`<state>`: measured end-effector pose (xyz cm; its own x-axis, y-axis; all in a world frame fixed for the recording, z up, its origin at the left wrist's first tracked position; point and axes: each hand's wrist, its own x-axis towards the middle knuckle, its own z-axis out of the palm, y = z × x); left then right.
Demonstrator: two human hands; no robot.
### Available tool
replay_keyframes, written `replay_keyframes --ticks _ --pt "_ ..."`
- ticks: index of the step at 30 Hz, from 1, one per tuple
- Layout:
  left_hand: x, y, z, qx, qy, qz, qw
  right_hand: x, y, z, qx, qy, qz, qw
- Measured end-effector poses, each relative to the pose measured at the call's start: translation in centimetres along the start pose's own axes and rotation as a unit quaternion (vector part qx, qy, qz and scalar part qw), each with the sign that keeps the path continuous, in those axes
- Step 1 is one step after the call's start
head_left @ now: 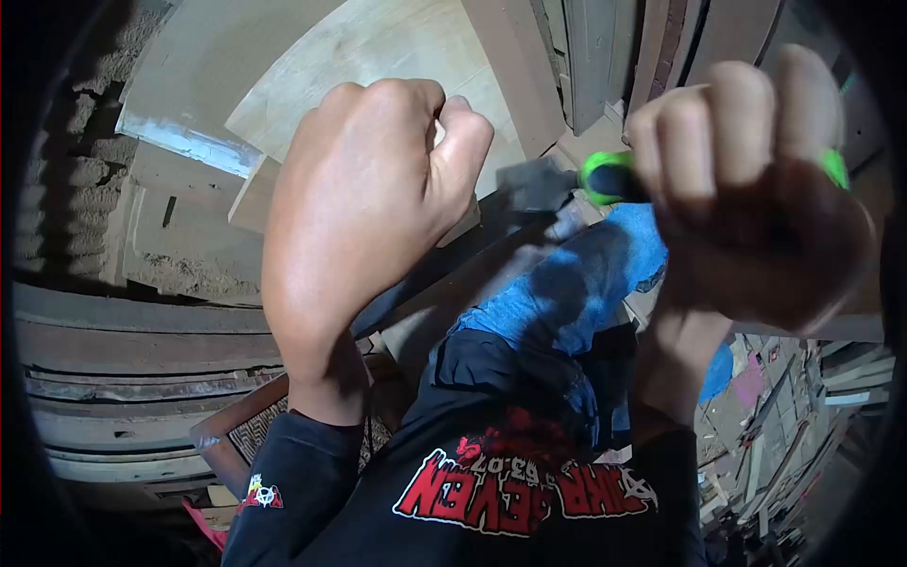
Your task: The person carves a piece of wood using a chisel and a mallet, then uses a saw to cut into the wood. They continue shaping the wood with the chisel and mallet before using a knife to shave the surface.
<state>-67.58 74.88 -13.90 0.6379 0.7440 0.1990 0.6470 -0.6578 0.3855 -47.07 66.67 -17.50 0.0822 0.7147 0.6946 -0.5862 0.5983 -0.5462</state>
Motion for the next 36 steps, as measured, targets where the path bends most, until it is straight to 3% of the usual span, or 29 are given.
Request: replay_keyframes --ticks 2,7,8,11,14,15,18,20,24,26,29,30,31,33,35,36 --pt "0.0 -0.2 0.0 -0.003 0.008 -0.009 1.000 -0.8 -1.5 -0.2 -0.004 0.070 -0.018 0.997" --pt "-0.6 -0.4 -0.2 -0.005 0.015 -0.014 1.000 -0.1 1.0 1.6 -0.019 -0.003 0.017 1.000" --pt "-0.4 -0.6 0.3 0.006 0.066 0.004 0.998 0.3 1.5 2.2 0.001 -0.024 0.046 0.999" --pt "-0.2 0.1 -0.3 0.006 0.012 -0.013 1.000 0.3 0.5 1.3 0.002 -0.067 0.033 0.997" --pt "-0.4 0.0 -0.1 0.016 0.013 -0.021 1.000 -0.1 -3.6 -1.2 0.024 -0.002 -0.024 0.999" --pt "-0.4 -0.2 -0.2 0.019 0.020 -0.021 0.999 0.7 -4.2 -2.0 0.048 -0.057 -0.011 0.997" --pt "-0.3 0.5 0.1 0.032 0.054 0.005 0.998 0.3 1.0 1.1 0.002 -0.005 0.005 1.000" --pt "-0.3 0.2 -0.2 0.014 0.027 -0.009 0.999 0.1 1.6 2.1 -0.027 0.026 0.030 0.999" --pt "-0.7 0.0 -0.7 -0.003 0.007 -0.025 1.000 1.9 -1.8 1.3 0.029 -0.044 -0.059 0.997" --pt "-0.8 0.4 -1.1 -0.001 0.020 -0.058 0.998 1.9 -3.4 0.7 -0.002 -0.045 -0.021 0.999" --pt "-0.9 0.2 -0.6 0.032 0.082 -0.043 0.995 -0.2 0.9 2.8 -0.051 0.048 0.013 0.997" --pt "-0.7 0.4 -1.3 -0.016 0.025 -0.074 0.997 -0.7 1.7 2.8 -0.060 0.064 0.010 0.996" --pt "-0.9 -0.2 -0.9 -0.004 0.045 -0.046 0.998 -1.0 1.9 2.6 -0.068 0.077 -0.002 0.995" --pt "-1.2 0.7 -1.0 -0.025 0.006 -0.068 0.997 -1.2 -0.6 1.3 -0.092 0.085 -0.049 0.991" --pt "-1.8 2.7 -1.2 0.029 -0.014 -0.041 0.999 -0.9 -5.1 0.3 -0.084 0.036 -0.103 0.990" --pt "-2.5 2.7 -1.0 0.034 -0.014 -0.002 0.999 -0.6 -7.3 1.0 -0.101 0.079 -0.086 0.988"
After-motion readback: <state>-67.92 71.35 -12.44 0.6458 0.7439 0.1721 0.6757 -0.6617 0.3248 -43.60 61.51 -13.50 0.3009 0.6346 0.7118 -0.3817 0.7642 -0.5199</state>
